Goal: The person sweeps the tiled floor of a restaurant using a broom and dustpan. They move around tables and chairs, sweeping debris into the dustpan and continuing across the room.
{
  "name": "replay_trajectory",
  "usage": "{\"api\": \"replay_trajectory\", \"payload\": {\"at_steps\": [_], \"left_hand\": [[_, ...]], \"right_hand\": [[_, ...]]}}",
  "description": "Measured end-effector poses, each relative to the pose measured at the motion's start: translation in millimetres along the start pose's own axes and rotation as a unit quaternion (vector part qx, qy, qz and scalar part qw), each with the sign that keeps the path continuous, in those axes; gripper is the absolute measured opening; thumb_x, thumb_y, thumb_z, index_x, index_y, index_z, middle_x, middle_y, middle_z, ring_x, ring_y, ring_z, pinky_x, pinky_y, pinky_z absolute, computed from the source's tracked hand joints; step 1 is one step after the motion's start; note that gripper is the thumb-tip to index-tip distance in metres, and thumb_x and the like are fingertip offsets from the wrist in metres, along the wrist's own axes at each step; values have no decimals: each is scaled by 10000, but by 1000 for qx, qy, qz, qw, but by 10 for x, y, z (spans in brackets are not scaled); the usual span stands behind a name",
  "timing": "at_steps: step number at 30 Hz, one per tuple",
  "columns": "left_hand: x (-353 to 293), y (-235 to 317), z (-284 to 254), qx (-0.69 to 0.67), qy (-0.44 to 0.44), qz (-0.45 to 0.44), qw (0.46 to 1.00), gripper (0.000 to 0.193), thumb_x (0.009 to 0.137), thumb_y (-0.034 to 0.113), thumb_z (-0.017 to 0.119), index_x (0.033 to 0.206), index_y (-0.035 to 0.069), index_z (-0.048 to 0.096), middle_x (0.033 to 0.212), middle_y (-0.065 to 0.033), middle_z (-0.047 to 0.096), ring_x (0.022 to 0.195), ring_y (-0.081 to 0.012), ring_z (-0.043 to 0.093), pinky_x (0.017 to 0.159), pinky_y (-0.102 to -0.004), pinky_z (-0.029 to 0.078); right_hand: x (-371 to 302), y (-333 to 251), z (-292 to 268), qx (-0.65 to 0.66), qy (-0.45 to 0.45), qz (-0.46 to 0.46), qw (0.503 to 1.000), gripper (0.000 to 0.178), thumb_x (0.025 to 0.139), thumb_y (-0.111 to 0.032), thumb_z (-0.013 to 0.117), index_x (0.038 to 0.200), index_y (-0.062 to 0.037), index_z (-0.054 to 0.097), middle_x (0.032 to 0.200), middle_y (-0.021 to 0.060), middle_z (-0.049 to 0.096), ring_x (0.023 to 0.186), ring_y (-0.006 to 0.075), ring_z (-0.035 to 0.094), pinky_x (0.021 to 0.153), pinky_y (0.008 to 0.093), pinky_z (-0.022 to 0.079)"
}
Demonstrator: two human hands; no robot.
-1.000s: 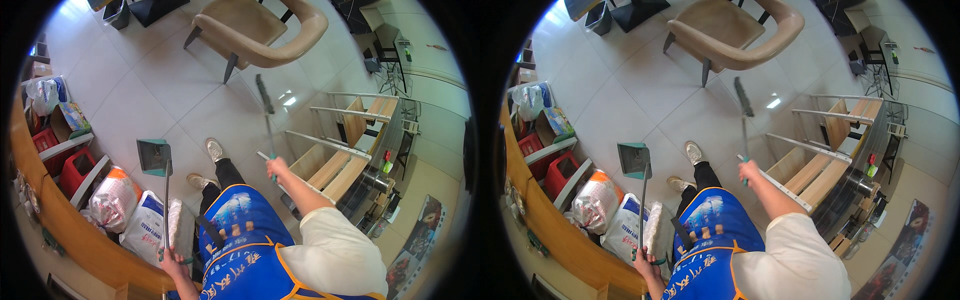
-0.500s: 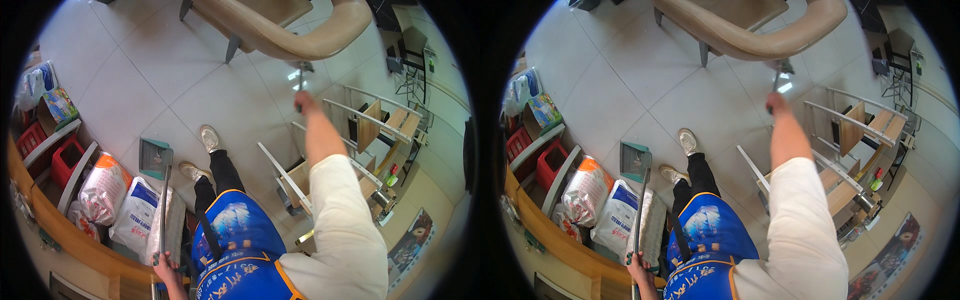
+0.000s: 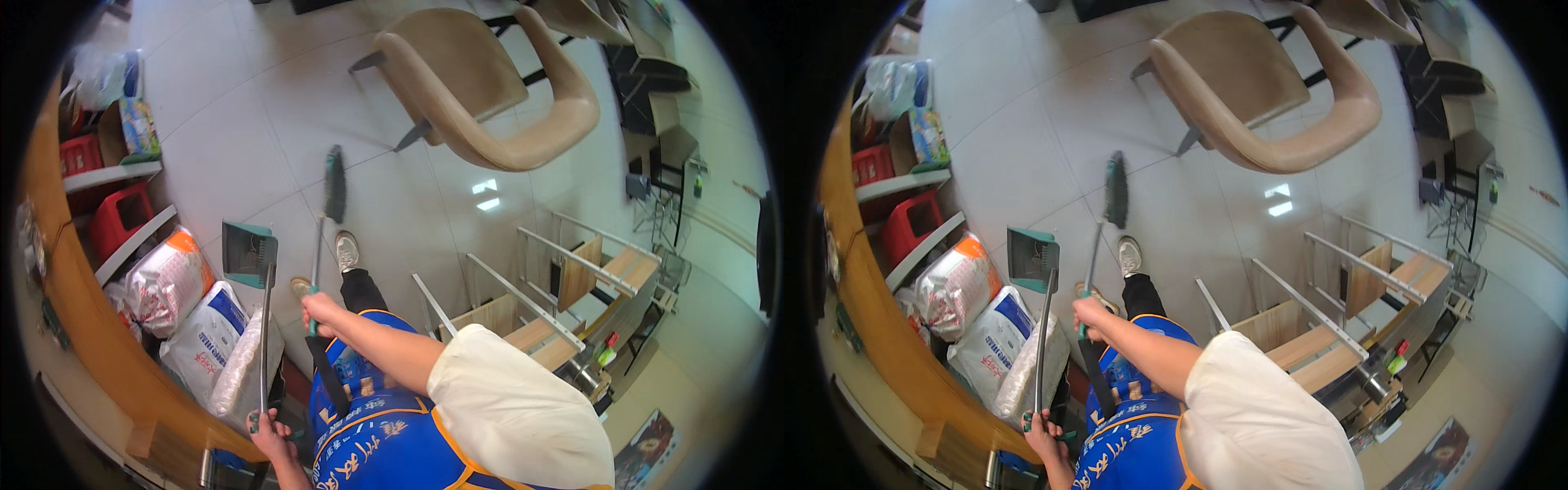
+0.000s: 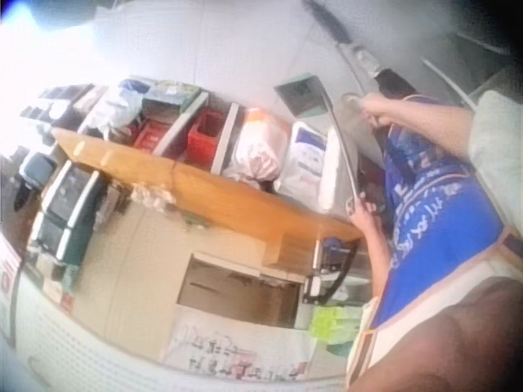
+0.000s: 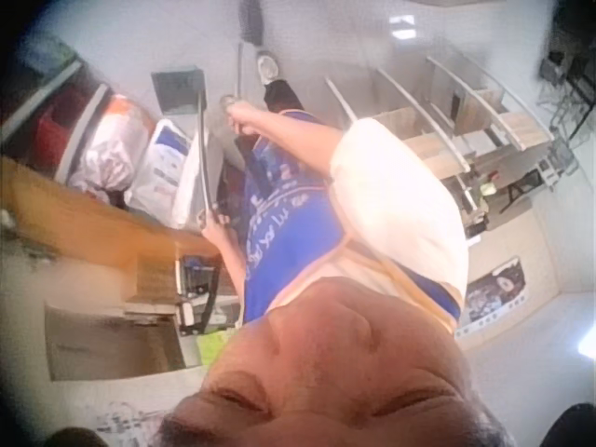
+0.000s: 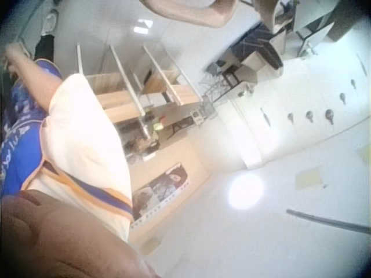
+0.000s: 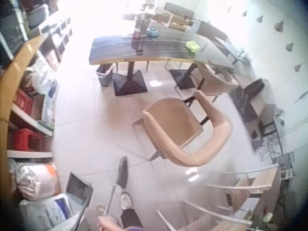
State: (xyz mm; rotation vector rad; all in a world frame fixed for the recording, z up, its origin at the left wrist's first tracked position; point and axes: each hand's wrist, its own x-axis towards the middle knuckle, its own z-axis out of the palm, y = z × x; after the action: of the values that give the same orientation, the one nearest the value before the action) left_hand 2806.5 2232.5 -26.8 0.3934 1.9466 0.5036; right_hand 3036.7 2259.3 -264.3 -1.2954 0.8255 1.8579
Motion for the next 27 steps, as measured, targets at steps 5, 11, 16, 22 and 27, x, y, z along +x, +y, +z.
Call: {"api": "replay_trajectory", "payload": {"at_steps": [5, 11, 16, 22, 27], "left_hand": [[-185, -57, -111, -19, 6, 22, 1000, 182, 974, 92, 468, 1153, 68, 444, 893, -121, 635, 432, -87, 416, 392, -245, 375], [-319, -222, -203, -64, 25, 5, 998, 170, 960, 65, 466, 1129, 78, 451, 900, -125, 622, 432, -92, 430, 385, -260, 382], [-398, -519, -421, -102, 45, -30, 993, 184, 940, 44, 467, 1121, 71, 452, 859, -135, 626, 412, -105, 419, 374, -275, 379], [-446, -982, -646, -85, 53, -46, 994, 205, 922, 30, 480, 1123, 63, 454, 861, -145, 634, 402, -109, 419, 372, -269, 373], [-403, -1160, -841, -111, 47, -66, 991, 232, 900, 23, 521, 1116, 72, 454, 846, -143, 641, 400, -102, 426, 367, -256, 366]], "right_hand": [[126, -409, 340, -96, -40, -13, 995, 143, 844, -85, 514, 708, -79, 471, 578, 28, 451, 432, 138, 445, 367, 311, 367], [-282, -350, -414, -262, 124, -163, 943, 186, 826, -116, 555, 700, 17, 519, 569, 119, 539, 443, 210, 553, 380, 380, 436], [-96, -952, -824, -307, 222, -164, 911, 138, 835, -84, 513, 715, -21, 488, 577, 119, 518, 439, 232, 535, 369, 395, 401], [381, -1089, 115, -143, 93, -97, 981, 173, 870, -19, 472, 724, -86, 406, 581, 32, 381, 441, 141, 402, 392, 313, 359], [260, -801, 843, -221, 38, -37, 974, 207, 895, -58, 512, 707, -73, 426, 578, 21, 407, 436, 144, 422, 373, 298, 362]]}}
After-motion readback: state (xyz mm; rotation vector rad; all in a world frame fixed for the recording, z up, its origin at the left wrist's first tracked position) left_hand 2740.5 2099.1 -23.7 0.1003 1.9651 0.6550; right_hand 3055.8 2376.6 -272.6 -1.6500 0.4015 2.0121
